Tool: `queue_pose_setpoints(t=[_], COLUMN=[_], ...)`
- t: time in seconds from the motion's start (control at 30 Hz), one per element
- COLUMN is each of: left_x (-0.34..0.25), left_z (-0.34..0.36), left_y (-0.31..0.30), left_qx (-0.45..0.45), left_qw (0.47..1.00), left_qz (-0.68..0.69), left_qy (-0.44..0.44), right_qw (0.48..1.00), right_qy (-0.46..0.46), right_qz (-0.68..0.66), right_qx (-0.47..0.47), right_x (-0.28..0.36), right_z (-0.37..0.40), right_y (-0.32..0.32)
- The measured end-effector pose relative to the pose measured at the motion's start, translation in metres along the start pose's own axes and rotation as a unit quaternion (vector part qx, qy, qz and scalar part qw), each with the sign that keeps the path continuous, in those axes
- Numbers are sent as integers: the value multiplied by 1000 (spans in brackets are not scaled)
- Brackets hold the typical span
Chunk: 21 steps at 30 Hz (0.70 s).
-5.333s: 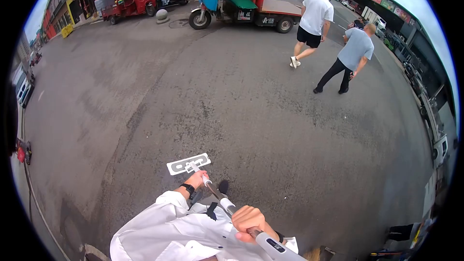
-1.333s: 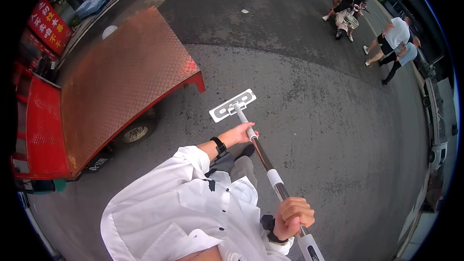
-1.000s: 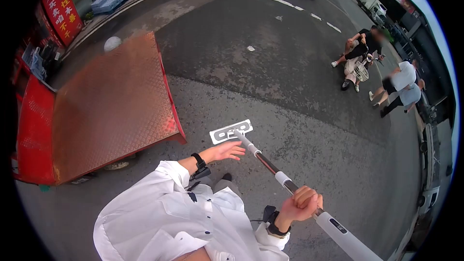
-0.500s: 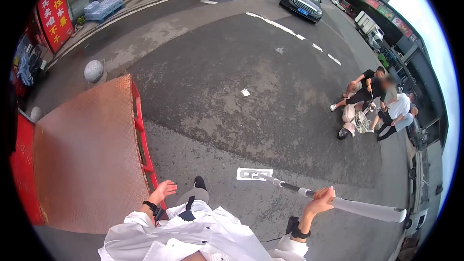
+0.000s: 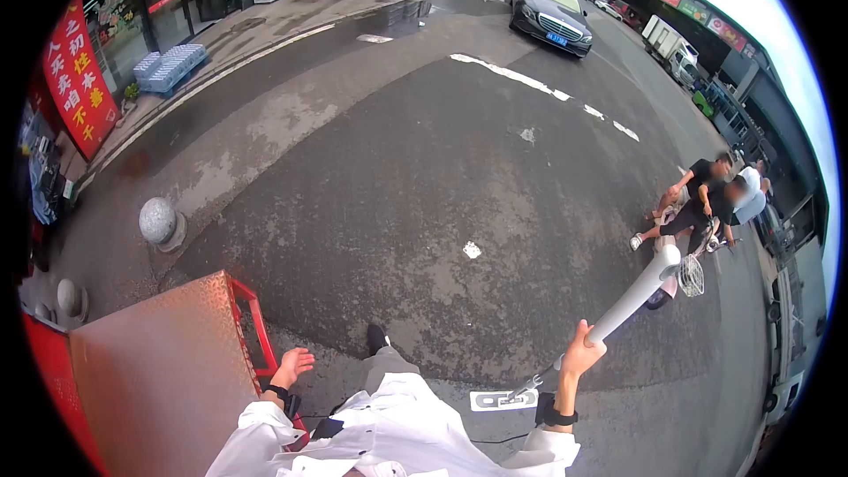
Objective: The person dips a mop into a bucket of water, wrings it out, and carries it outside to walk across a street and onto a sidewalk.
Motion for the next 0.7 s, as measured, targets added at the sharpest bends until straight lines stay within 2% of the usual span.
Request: queue_pose_setpoints(t=[0.03,0.1,0.13,0.17,0.2,0.23,0.3,0.4,0.5,0.57,0.63,0.7], left_x=[8,9,17,17,24,26,13,-29,-110,-183,-277,-384], left_z=[-25,-38,-47,-41,-36,-40,-45,-80,-155,-215,-288,-383], left_y=[-20,-50,-66,-73,-83,-85,-78,-52,-46,-52,-68,-91], left_qx=[-59,-158,-181,-185,-142,-142,-154,-158,-142,-128,-102,-77], left_qw=[998,981,974,970,971,972,966,953,952,958,973,988], left_qz=[4,50,79,115,171,172,162,158,151,143,133,108], left_qy=[-23,-97,-108,-109,-83,-77,-130,-205,-227,-214,-161,-83], right_qw=[999,998,996,992,986,979,966,931,926,926,919,925], right_qy=[-30,-18,18,54,62,69,63,114,91,106,100,64], right_qz=[-1,-7,-30,-52,-78,-104,-140,-221,-267,-268,-318,-314], right_qx=[22,52,79,101,133,164,209,268,251,242,212,203], right_x=[-8,-3,5,16,27,33,48,55,56,69,82,111], right_z=[-8,-15,-16,-15,-15,-13,-7,11,25,29,27,22], right_y=[42,132,177,224,268,315,397,510,615,681,749,816])
Point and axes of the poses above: each hand's wrist, its own z-axis away from the middle knuckle, its own y-axis out of the palm, x = y × z, the point moved 1 cm from there along -z, towards the middle knuckle, and after that the axes turned 10 degrees about -x, right-handed, at the moved point
